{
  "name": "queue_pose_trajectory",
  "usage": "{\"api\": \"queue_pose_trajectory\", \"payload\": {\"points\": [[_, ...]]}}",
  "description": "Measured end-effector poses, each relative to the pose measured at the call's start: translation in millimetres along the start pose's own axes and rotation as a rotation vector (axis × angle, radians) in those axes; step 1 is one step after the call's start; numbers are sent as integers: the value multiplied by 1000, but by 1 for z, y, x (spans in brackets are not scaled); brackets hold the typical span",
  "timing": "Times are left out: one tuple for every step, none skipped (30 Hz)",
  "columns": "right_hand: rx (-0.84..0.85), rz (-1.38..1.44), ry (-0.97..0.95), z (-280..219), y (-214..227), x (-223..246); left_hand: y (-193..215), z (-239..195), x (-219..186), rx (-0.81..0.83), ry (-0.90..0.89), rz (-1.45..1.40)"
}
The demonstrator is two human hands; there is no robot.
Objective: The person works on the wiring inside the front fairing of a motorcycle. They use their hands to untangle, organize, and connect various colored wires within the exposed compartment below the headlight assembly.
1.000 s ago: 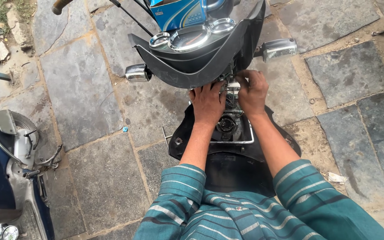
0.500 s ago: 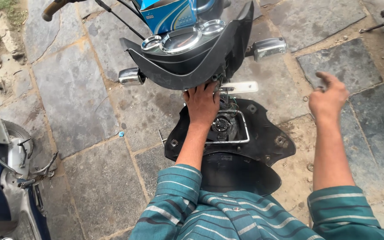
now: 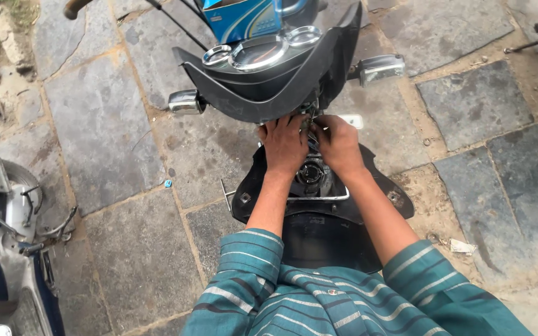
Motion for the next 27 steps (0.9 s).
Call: {"api": "queue_pose_trajectory", "payload": {"points": [[4,-1,5,3,3,8,0,0,1,-4,4,-1],[-2,-27,2,7,7,14,0,0,2,-4,4,-14],[-9,-55,-3,10,11,21,-1,-1,2,-1,2,-28],[-7,-56,-1,10,10,20,-3,-2,4,-3,5,-29],[-1,-34,-59,9,8,16,-5,-3,5,-4,-8,-32],[5,-12,-117,9,5,11,-8,-4,7,-6,-20,-35],[4,-11,-119,8,4,10,-7,-5,7,-4,-21,-34],[-8,-9,-69,7,3,14,-6,-6,7,-1,-24,-40],[-23,-10,-17,8,3,17,-5,-5,6,-1,-29,-49],[-25,-10,-17,8,0,14,-4,-3,4,-2,-32,-49],[-57,-6,31,7,0,14,-3,-2,3,4,-25,-62],[-88,-1,80,5,-1,14,-1,-2,2,10,-18,-75],[-87,1,79,5,-4,14,0,-2,3,10,-17,-73],[-121,41,-10,5,-4,6,1,-2,3,21,-24,-68],[-151,82,-97,5,-5,-1,2,-3,3,28,-27,-62],[-146,85,-96,4,-4,3,3,-4,4,26,-23,-59],[-138,118,-211,4,-5,-3,5,-4,4,24,-35,-62],[-128,150,-326,3,-6,-9,5,-3,3,22,-47,-64],[-128,148,-330,1,-7,-12,5,-4,3,26,-47,-66],[-153,88,-230,1,-4,-8,5,-5,1,28,-50,-74],[-175,30,-126,2,-3,-3,6,-5,1,27,-52,-81],[-175,30,-125,2,-2,-2,8,-3,0,27,-52,-80],[-174,16,-107,1,-2,0,8,-2,0,43,-41,-80],[-173,2,-89,1,-1,2,9,-1,0,58,-29,-81],[-174,2,-88,1,2,0,11,1,-2,58,-29,-81],[-168,-32,-83,0,4,-2,12,2,-1,85,-11,-82],[-160,-67,-79,0,6,-5,12,4,-1,113,10,-84]]}}
Point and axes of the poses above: each hand's wrist, its own z-axis towards the middle knuckle, its own y-axis out of the back of the hand, x = y × z, the point moved 8 cm from there along z, towards the middle knuckle, and after that the axes turned 7 degrees about -x, right-handed, at the moved point
